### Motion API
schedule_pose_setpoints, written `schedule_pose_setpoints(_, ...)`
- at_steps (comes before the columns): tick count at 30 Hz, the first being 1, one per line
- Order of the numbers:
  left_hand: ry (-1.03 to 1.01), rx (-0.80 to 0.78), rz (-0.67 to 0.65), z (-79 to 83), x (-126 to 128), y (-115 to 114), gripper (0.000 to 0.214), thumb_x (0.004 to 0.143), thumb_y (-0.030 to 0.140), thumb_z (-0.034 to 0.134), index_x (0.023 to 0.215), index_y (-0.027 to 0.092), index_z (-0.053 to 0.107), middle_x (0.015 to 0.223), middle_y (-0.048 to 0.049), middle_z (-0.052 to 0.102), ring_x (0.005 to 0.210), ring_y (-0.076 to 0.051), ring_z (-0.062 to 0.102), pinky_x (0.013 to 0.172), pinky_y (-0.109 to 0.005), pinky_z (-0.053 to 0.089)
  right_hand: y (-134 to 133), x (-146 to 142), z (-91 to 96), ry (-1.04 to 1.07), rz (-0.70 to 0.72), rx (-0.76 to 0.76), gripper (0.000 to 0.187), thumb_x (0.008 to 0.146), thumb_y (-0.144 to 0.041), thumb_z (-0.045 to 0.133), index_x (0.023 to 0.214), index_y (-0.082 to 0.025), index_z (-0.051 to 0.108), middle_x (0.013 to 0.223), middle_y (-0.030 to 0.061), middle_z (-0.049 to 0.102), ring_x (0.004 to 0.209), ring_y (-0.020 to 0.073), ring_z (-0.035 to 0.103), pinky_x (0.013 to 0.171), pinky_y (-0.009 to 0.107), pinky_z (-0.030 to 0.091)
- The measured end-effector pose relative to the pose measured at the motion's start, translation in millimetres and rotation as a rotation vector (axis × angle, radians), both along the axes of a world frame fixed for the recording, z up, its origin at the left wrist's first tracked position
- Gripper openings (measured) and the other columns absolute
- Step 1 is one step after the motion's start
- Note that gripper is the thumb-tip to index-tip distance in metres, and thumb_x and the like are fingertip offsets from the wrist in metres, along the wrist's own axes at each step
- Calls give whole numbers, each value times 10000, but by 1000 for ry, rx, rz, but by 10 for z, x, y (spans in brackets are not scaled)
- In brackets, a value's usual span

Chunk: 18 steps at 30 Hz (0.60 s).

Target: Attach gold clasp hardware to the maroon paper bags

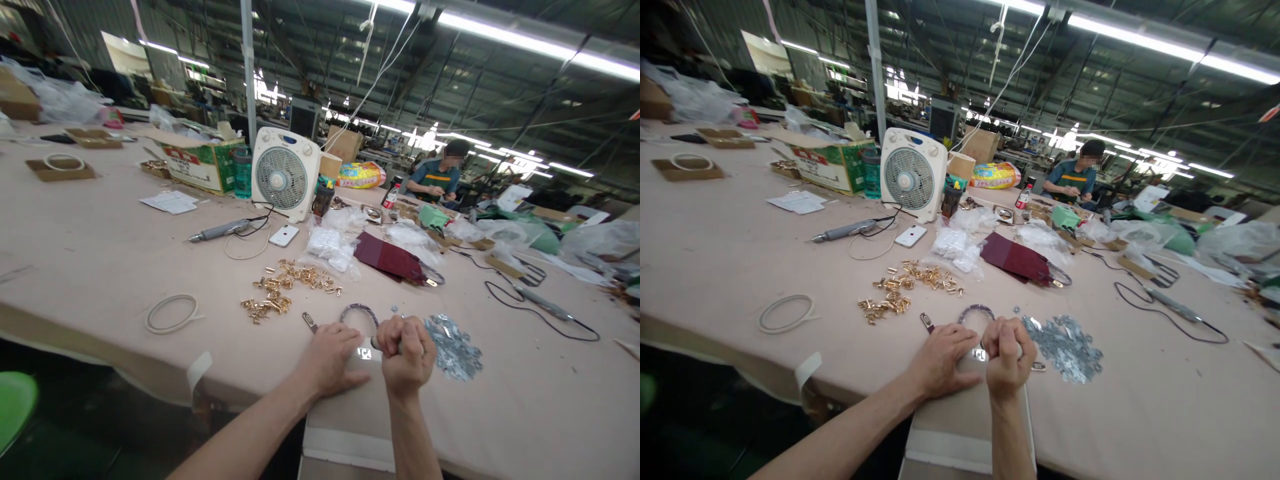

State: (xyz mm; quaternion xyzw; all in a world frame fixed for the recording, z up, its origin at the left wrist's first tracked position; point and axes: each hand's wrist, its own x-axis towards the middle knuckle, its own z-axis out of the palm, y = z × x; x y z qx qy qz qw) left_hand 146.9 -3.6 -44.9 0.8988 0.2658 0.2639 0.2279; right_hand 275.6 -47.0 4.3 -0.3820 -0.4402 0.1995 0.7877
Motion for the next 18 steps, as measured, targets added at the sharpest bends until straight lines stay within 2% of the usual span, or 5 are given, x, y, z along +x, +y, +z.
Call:
schedule_pose_setpoints(6,-20,-16,9,-36,10,-2,420,789,453,806,1150,286,669,1259,-10,720,1224,-271,583,1050,-421,403,59,-28,-367,-40,10,-252,466,1007,-411,583,617,-224,411,513,-71,385,428,88,328,415,240,249)
schedule_pose_setpoints(8,-13,-16,8,-38,7,-3,411,784,464,809,1123,280,667,1247,-10,724,1217,-273,585,1039,-421,405,62,-28,-383,-27,39,-221,457,1012,-398,581,625,-219,419,512,-73,381,428,86,333,424,239,256)
schedule_pose_setpoints(12,-12,-18,2,-25,1,0,444,791,490,811,1148,272,661,1245,-17,724,1209,-272,586,1032,-420,407,25,-41,-273,-13,32,-75,418,1006,-362,584,643,-218,436,525,-71,383,447,93,360,452,242,294)
schedule_pose_setpoints(14,-29,-21,3,-23,2,1,451,789,469,815,1166,278,660,1271,-12,719,1224,-272,583,1045,-426,400,26,-53,-277,-29,8,-107,426,996,-374,601,633,-216,445,519,-69,387,448,93,363,451,242,297)
schedule_pose_setpoints(18,-55,-35,-4,-63,9,6,437,779,434,824,1162,288,673,1293,-20,718,1243,-284,586,1062,-451,397,64,-21,-421,26,36,-211,455,989,-422,607,616,-212,451,509,-67,398,427,83,344,417,224,259)
